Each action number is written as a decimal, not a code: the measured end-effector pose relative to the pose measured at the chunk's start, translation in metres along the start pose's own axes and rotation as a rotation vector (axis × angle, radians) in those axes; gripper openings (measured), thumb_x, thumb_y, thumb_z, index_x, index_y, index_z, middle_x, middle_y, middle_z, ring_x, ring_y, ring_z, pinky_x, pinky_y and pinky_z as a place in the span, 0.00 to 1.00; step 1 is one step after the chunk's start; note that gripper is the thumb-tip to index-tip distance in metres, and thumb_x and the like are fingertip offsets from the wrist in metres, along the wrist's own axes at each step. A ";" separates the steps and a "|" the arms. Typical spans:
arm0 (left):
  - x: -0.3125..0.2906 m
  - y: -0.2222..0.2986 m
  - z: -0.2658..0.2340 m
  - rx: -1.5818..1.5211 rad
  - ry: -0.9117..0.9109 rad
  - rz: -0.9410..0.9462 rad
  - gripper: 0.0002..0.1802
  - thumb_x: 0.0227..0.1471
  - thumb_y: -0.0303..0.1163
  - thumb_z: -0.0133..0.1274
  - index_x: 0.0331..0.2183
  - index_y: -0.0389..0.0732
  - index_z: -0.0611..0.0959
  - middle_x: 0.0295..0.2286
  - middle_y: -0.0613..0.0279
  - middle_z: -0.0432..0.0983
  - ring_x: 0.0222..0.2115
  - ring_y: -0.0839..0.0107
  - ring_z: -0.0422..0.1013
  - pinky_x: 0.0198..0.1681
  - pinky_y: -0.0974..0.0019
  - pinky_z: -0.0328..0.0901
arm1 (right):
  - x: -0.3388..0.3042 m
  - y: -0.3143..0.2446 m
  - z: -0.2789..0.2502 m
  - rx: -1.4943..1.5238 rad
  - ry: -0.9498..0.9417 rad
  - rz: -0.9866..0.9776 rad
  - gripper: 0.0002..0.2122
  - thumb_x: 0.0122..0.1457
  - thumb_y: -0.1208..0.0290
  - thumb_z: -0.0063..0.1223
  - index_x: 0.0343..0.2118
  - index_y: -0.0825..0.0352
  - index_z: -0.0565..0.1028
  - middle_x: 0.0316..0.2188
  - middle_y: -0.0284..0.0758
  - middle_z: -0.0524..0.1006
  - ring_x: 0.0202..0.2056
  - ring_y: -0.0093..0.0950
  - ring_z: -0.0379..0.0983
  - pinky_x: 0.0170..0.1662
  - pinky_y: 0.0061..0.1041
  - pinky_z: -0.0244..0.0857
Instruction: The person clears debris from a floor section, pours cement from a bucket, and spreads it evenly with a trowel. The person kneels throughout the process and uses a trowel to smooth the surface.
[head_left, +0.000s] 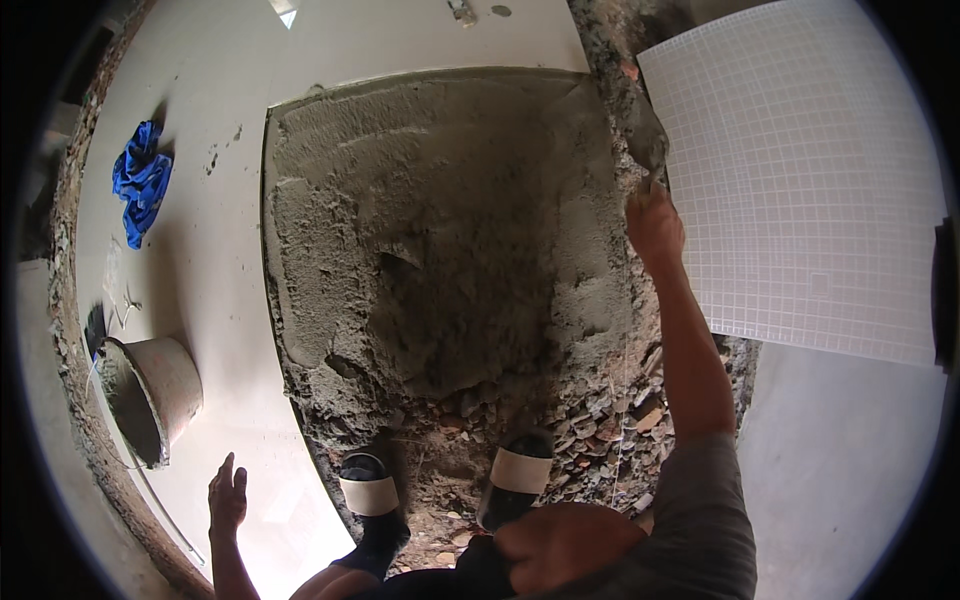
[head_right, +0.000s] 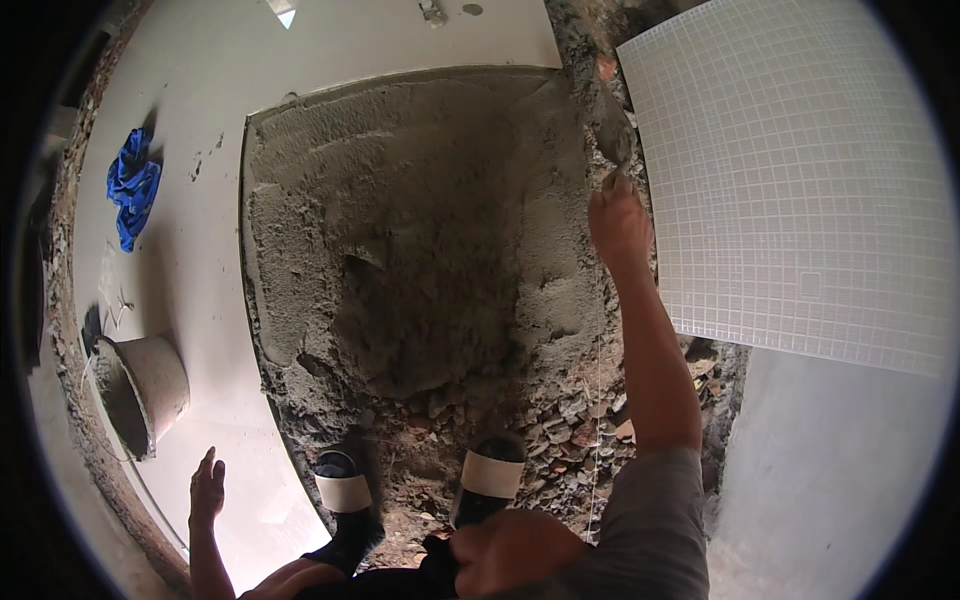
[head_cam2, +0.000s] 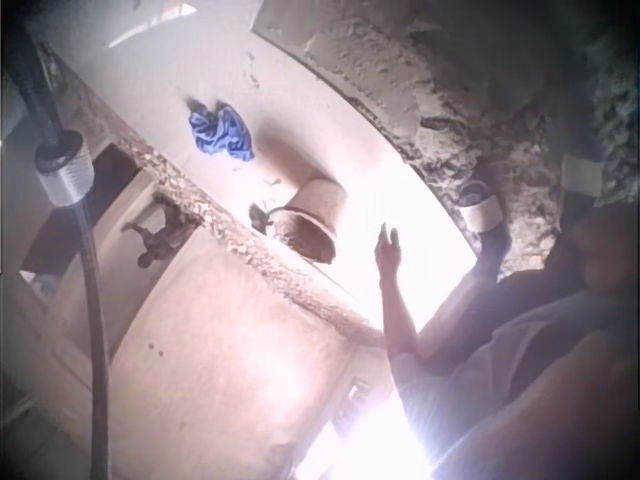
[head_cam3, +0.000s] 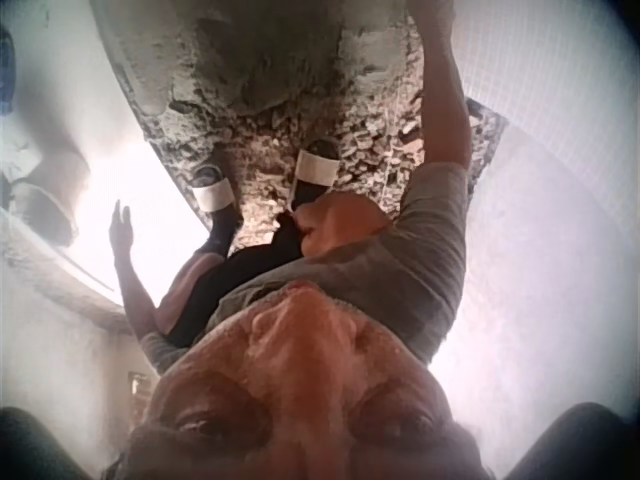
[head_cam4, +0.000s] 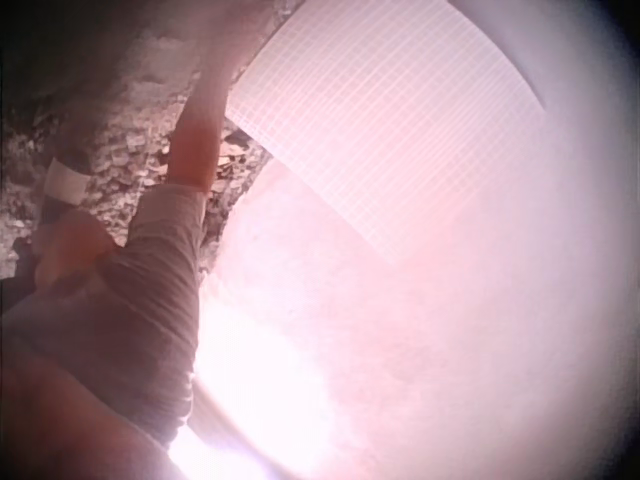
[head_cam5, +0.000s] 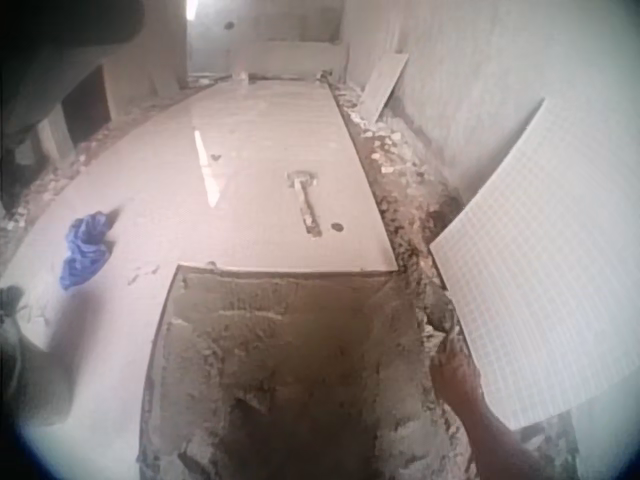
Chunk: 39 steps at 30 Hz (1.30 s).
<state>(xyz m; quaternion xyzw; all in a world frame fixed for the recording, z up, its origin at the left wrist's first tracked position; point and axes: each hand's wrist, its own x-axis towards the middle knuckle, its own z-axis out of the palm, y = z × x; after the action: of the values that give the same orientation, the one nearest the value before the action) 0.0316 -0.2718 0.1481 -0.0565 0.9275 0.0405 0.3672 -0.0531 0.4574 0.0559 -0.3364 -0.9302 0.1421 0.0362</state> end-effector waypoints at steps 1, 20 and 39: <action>0.001 0.000 0.000 0.002 -0.002 0.002 0.29 0.61 0.47 0.38 0.55 0.36 0.66 0.51 0.41 0.66 0.53 0.48 0.63 0.56 0.54 0.57 | 0.017 -0.003 0.011 -0.053 0.047 0.003 0.15 0.57 0.61 0.45 0.40 0.69 0.70 0.39 0.50 0.73 0.44 0.49 0.69 0.48 0.45 0.61; 0.005 -0.009 0.013 -0.044 -0.107 -0.112 0.27 0.62 0.44 0.37 0.56 0.36 0.66 0.52 0.43 0.65 0.54 0.51 0.61 0.58 0.56 0.56 | 0.100 -0.062 0.034 0.479 -0.527 0.257 0.18 0.59 0.57 0.43 0.37 0.72 0.70 0.18 0.37 0.70 0.15 0.27 0.68 0.19 0.29 0.64; 0.024 -0.010 0.012 -0.091 -0.134 -0.091 0.30 0.61 0.47 0.36 0.56 0.34 0.65 0.53 0.42 0.63 0.55 0.51 0.60 0.59 0.56 0.54 | 0.105 -0.055 0.008 0.112 -0.585 0.000 0.15 0.63 0.66 0.37 0.39 0.75 0.71 0.26 0.46 0.74 0.24 0.32 0.75 0.27 0.31 0.73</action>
<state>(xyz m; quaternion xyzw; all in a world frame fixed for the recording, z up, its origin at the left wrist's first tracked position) 0.0236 -0.2823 0.1230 -0.1121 0.8946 0.0697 0.4269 -0.1690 0.4824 0.0612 -0.2789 -0.8918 0.2841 -0.2150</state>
